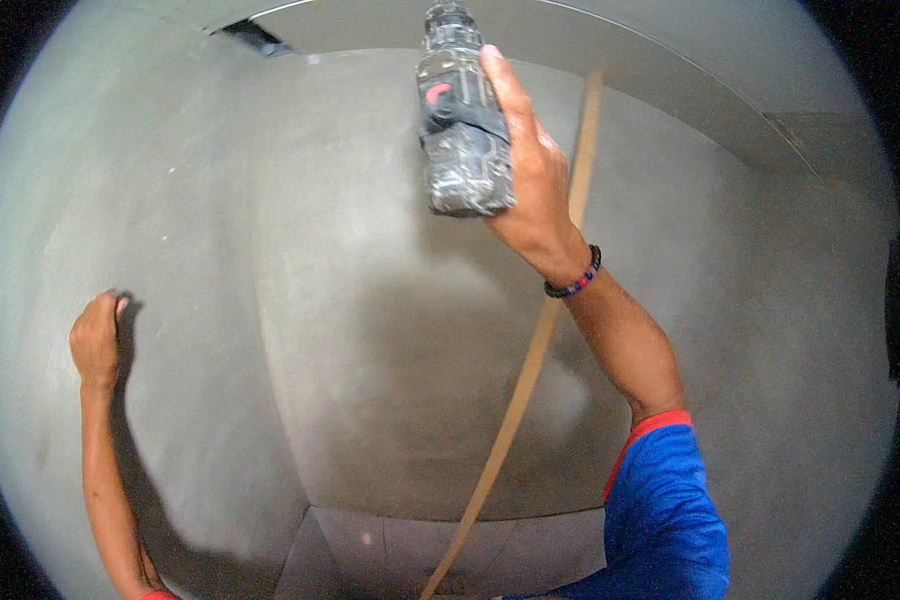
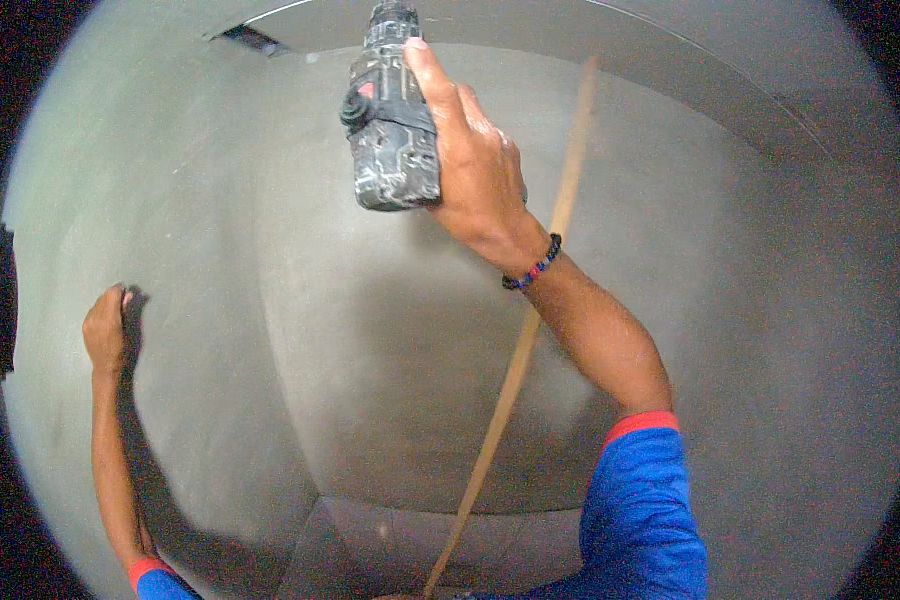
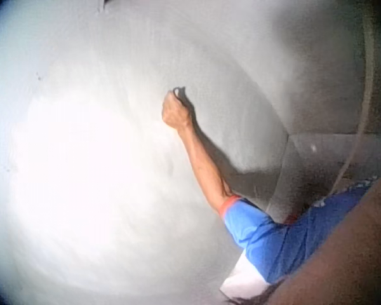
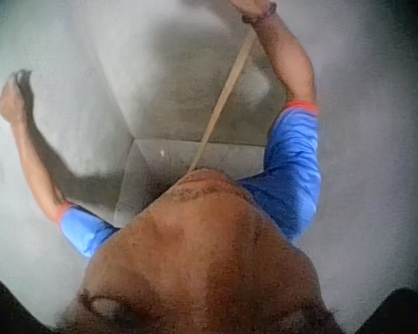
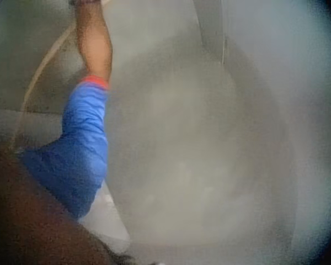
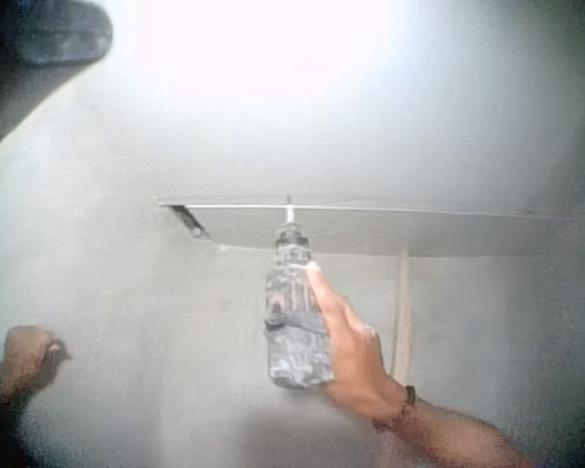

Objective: The person holds a drywall panel against a ceiling and secures it by driving screws with a power drill.

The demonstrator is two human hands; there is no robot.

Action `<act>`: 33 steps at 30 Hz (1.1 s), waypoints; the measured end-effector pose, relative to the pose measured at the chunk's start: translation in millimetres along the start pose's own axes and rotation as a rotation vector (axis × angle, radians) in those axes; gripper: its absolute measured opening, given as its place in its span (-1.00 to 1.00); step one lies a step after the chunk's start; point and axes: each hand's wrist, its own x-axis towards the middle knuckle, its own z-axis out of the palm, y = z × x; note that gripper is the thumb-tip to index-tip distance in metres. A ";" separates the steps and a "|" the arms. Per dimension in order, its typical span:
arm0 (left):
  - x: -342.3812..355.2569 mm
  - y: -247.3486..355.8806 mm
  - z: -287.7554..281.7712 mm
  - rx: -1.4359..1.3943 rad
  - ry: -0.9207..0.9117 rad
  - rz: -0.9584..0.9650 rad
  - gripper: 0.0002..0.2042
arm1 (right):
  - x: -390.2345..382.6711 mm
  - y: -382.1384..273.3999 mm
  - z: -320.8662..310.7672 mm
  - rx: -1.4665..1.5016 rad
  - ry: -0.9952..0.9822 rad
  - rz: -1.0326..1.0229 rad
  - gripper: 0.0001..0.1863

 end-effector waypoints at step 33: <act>391.5 198.6 144.3 -1.764 0.000 -0.811 -0.74 | -159.7 124.2 -226.0 0.972 0.234 0.666 -0.52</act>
